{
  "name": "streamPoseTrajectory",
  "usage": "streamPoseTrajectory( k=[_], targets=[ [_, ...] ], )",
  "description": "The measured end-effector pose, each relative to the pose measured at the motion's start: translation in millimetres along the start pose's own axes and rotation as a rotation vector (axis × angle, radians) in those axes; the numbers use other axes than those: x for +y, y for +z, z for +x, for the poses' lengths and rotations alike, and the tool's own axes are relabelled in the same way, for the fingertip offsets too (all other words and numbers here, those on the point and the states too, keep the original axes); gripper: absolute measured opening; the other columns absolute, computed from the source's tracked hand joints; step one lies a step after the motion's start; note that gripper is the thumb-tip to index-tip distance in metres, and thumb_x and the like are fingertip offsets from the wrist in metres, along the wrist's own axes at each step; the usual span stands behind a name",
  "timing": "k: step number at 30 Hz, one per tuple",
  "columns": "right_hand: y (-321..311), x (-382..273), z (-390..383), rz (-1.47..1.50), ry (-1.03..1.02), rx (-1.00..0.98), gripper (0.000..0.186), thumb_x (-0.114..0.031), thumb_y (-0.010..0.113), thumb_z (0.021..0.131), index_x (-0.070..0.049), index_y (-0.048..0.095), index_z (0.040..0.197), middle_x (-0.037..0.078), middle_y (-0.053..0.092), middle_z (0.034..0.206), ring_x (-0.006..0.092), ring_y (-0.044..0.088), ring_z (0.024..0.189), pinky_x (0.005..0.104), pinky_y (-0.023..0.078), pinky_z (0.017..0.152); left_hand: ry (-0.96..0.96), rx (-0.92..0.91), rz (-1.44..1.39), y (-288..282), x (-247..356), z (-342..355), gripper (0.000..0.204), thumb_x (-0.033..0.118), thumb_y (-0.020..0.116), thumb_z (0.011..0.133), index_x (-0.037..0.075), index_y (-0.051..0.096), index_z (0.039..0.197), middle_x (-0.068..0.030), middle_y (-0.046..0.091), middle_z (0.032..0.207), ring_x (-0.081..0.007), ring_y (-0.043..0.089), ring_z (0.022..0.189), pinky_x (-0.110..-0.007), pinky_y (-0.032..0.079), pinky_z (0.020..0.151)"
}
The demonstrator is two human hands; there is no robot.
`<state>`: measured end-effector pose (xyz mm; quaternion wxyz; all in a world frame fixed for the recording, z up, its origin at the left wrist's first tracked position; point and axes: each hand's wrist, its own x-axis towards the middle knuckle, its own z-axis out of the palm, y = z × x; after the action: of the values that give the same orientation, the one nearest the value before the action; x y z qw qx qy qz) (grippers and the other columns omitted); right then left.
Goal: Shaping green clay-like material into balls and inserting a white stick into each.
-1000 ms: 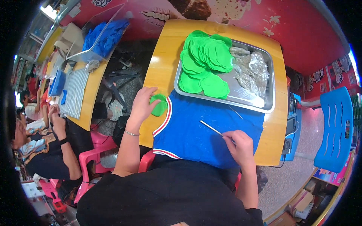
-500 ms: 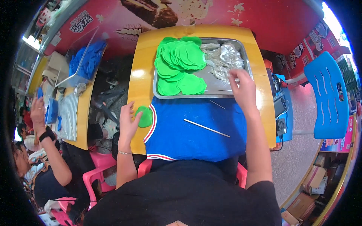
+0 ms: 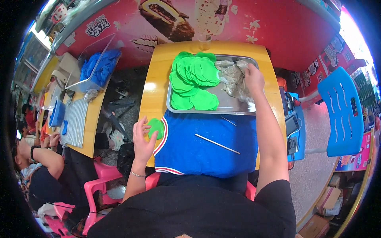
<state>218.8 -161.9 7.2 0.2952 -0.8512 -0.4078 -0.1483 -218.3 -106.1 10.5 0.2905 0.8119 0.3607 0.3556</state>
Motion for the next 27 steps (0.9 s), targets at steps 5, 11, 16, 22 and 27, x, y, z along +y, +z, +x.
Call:
streamPoseTrajectory(
  k=[5, 11, 16, 22, 27],
  targets=[
    [-48.7, -21.8, -24.7, 0.664, -0.027, -0.175, 0.017, -0.008, 0.053, 0.084, -0.004, 0.061, 0.098, 0.008, 0.062, 0.085, 0.0168, 0.06, 0.079, 0.0268, 0.045, 0.072, -0.052, -0.147, -0.403, 18.0, 25.4, 4.0, 0.05, 0.006, 0.068, 0.075, 0.001, 0.047, 0.12, -0.0132, 0.05, 0.111, -0.0197, 0.056, 0.093, -0.029, 0.047, 0.079],
    [-112.4, -127.7, -117.5, 0.935, -0.154, -0.682, 0.022, 0.006, 0.055, 0.076, -0.002, 0.062, 0.095, 0.004, 0.061, 0.087, 0.0099, 0.057, 0.08, 0.0239, 0.046, 0.07, -0.146, -0.465, -1.092, 55.2, 88.7, 9.8, 0.06, 0.009, 0.07, 0.076, 0.004, 0.039, 0.128, -0.0093, 0.05, 0.114, -0.0147, 0.052, 0.1, -0.027, 0.048, 0.077],
    [-116.3, -138.2, -144.5, 1.085, 0.036, -0.667, 0.015, 0.001, 0.059, 0.077, -0.001, 0.063, 0.092, 0.005, 0.062, 0.085, 0.0097, 0.058, 0.077, 0.0233, 0.046, 0.067, -0.317, -0.611, -1.053, 71.0, 86.4, 0.9, 0.03, 0.008, 0.065, 0.082, 0.004, 0.05, 0.107, -0.0007, 0.055, 0.092, -0.0039, 0.052, 0.082, -0.019, 0.045, 0.065],
    [-96.7, -139.8, -164.2, 1.357, 0.338, -0.493, 0.039, -0.007, 0.059, 0.082, -0.003, 0.047, 0.119, 0.006, 0.058, 0.098, 0.0113, 0.055, 0.086, 0.0239, 0.044, 0.077, -0.42, -0.497, -1.187, 70.7, 87.3, -8.7, 0.014, 0.008, 0.061, 0.086, 0.007, 0.048, 0.091, 0.0036, 0.051, 0.077, -0.0009, 0.047, 0.066, -0.017, 0.039, 0.054],
    [-92.6, -149.0, -192.5, 1.233, 0.146, -0.621, 0.053, -0.016, 0.065, 0.079, -0.001, 0.039, 0.123, 0.009, 0.053, 0.108, 0.0144, 0.054, 0.095, 0.0271, 0.045, 0.078, -0.534, -0.241, -1.305, 69.1, 86.1, -9.1, 0.016, 0.009, 0.06, 0.087, 0.009, 0.044, 0.085, 0.0018, 0.051, 0.076, -0.0042, 0.048, 0.058, -0.018, 0.038, 0.046]
  ],
)
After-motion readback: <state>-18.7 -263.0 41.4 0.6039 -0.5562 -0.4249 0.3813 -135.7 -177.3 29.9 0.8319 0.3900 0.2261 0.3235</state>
